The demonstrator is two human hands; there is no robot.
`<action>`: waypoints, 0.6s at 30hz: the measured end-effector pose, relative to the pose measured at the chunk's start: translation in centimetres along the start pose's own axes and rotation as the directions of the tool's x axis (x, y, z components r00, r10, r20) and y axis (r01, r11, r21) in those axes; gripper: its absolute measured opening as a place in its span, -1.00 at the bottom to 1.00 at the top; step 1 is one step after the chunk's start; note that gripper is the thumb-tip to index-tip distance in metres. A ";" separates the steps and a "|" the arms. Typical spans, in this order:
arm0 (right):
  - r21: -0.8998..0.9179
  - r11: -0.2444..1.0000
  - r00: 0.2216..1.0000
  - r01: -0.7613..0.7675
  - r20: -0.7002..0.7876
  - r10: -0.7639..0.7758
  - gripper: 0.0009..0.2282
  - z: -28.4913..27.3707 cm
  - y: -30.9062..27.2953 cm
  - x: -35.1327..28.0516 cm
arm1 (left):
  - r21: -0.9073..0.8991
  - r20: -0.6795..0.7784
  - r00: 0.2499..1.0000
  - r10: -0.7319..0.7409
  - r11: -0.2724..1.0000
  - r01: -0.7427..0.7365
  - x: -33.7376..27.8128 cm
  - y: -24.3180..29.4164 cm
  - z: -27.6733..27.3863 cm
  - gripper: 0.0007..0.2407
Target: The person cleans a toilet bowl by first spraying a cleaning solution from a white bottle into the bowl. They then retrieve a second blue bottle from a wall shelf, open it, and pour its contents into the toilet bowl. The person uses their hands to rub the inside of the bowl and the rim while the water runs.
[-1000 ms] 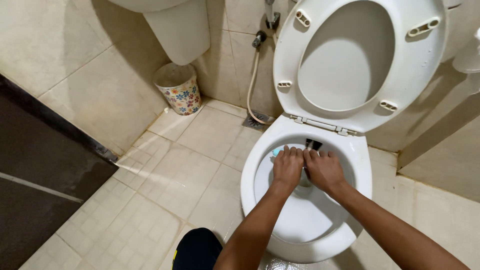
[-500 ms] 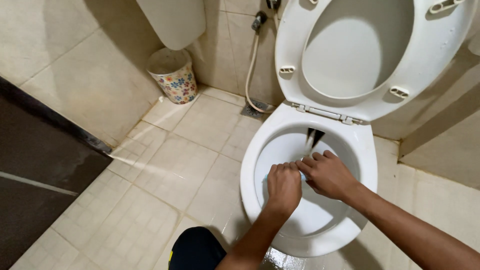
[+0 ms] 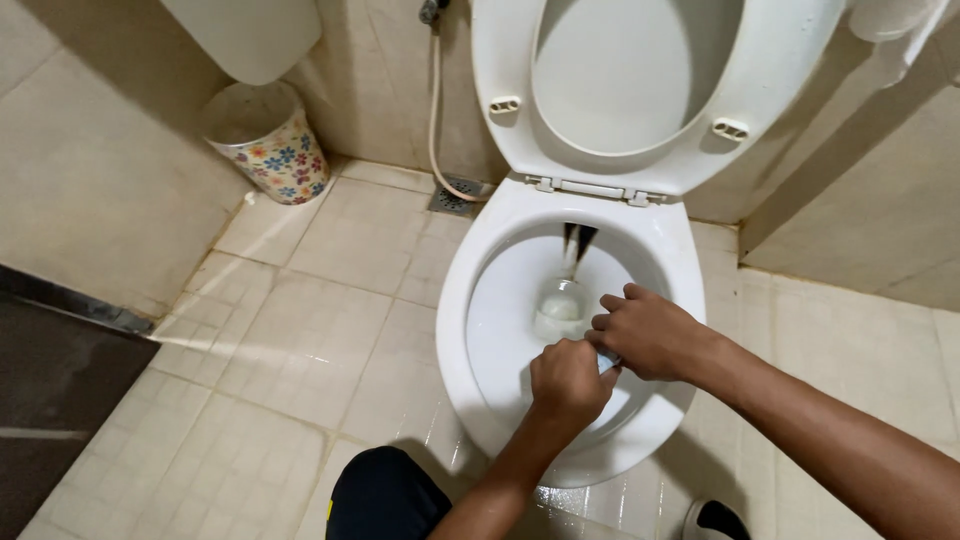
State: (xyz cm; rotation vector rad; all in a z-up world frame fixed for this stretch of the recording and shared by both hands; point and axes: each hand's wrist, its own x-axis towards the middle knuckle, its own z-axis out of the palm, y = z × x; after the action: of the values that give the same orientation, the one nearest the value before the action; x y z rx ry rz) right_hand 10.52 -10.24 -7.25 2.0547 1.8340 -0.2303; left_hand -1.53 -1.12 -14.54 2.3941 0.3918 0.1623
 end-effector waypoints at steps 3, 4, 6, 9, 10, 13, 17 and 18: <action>-0.024 1.000 1.000 -0.013 0.012 0.013 -0.87 0.7 0.3 -0.9 | -0.019 0.066 0.997 -0.038 0.999 0.040 0.3 0.9 0.6 -0.74; -0.018 1.000 1.000 -0.023 0.019 0.023 -0.87 0.7 0.2 -1.4 | -0.023 0.077 0.997 -0.031 0.999 0.033 0.3 1.1 0.8 -0.74; -0.063 0.996 0.997 -0.070 0.027 0.072 -0.86 0.3 0.2 -2.3 | -0.094 0.086 0.996 -0.018 0.995 0.026 0.4 1.6 1.1 -0.74; -0.093 0.992 0.996 -0.082 -0.047 0.077 -0.85 1.2 0.5 -3.2 | -0.131 0.093 0.996 -0.009 0.991 0.021 0.9 2.3 1.3 -0.73; -0.092 0.992 0.995 -0.090 -0.044 0.086 -0.85 0.8 0.4 -3.4 | -0.133 0.097 0.995 -0.002 0.991 0.015 1.1 2.5 1.1 -0.73; -0.086 0.987 0.991 -0.136 -0.025 0.134 -0.83 0.2 0.1 -3.9 | -0.136 0.131 0.991 0.001 0.991 0.016 1.5 2.6 1.1 -0.74; -0.166 0.977 0.986 -0.136 -0.120 0.117 -0.80 0.8 0.0 -4.2 | -0.130 0.096 0.994 0.049 0.991 -0.036 1.9 1.9 1.7 -0.74; -0.186 0.972 0.981 -0.141 -0.156 0.113 -0.79 0.8 -0.1 -4.2 | -0.116 0.080 0.995 0.055 0.992 -0.046 2.0 1.8 1.9 -0.74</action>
State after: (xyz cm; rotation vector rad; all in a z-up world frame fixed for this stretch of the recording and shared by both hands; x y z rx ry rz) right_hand 9.93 -14.36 -6.49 2.0853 1.7194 0.1329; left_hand 1.19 -2.92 -14.73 2.2907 0.2762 0.1049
